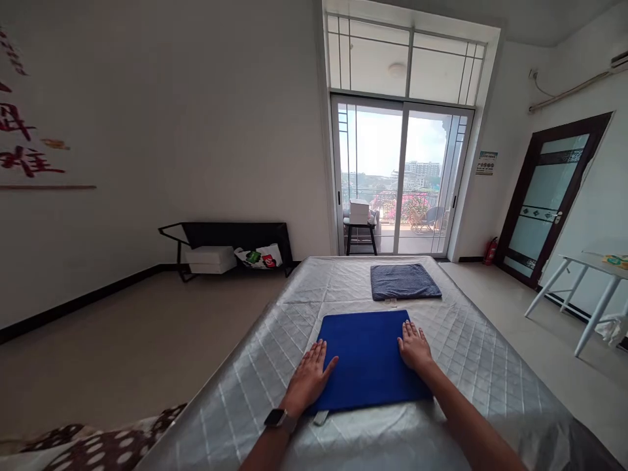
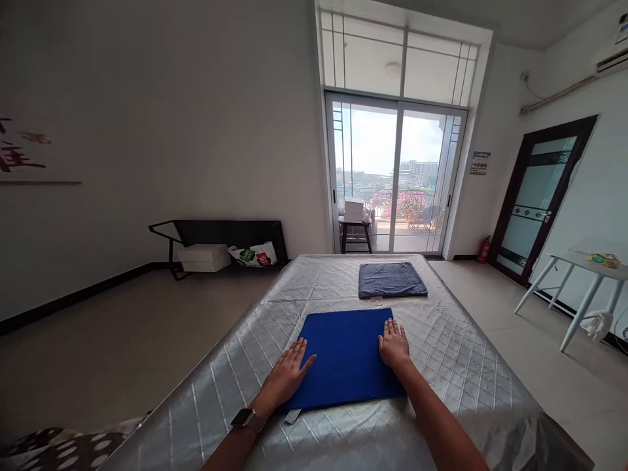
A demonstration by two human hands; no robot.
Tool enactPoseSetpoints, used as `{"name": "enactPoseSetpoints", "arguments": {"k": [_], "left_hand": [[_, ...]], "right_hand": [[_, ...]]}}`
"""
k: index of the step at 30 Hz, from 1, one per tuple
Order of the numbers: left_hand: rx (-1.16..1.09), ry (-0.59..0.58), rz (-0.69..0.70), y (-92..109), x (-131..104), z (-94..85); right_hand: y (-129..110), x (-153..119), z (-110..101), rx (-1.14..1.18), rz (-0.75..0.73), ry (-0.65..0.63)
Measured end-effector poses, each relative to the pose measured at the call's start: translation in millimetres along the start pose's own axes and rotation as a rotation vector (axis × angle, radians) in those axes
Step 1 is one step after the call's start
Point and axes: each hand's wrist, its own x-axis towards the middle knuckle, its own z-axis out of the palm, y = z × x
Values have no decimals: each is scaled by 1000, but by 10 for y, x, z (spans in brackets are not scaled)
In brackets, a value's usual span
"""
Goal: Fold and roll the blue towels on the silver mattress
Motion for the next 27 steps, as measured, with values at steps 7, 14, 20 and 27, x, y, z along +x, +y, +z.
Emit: {"name": "enactPoseSetpoints", "arguments": {"k": [7,14,20,27], "left_hand": [[27,-57,-31,9,-10,-90],[46,72,37,584,-3,-333],[-158,-35,406,1863,104,-353],[-149,-127,272,1529,21,-285]], "right_hand": [[57,-547,153,34,-42,-28],[30,-616,165,70,-39,8],[55,-633,161,34,-103,-3],[54,-618,173,67,-60,15]]}}
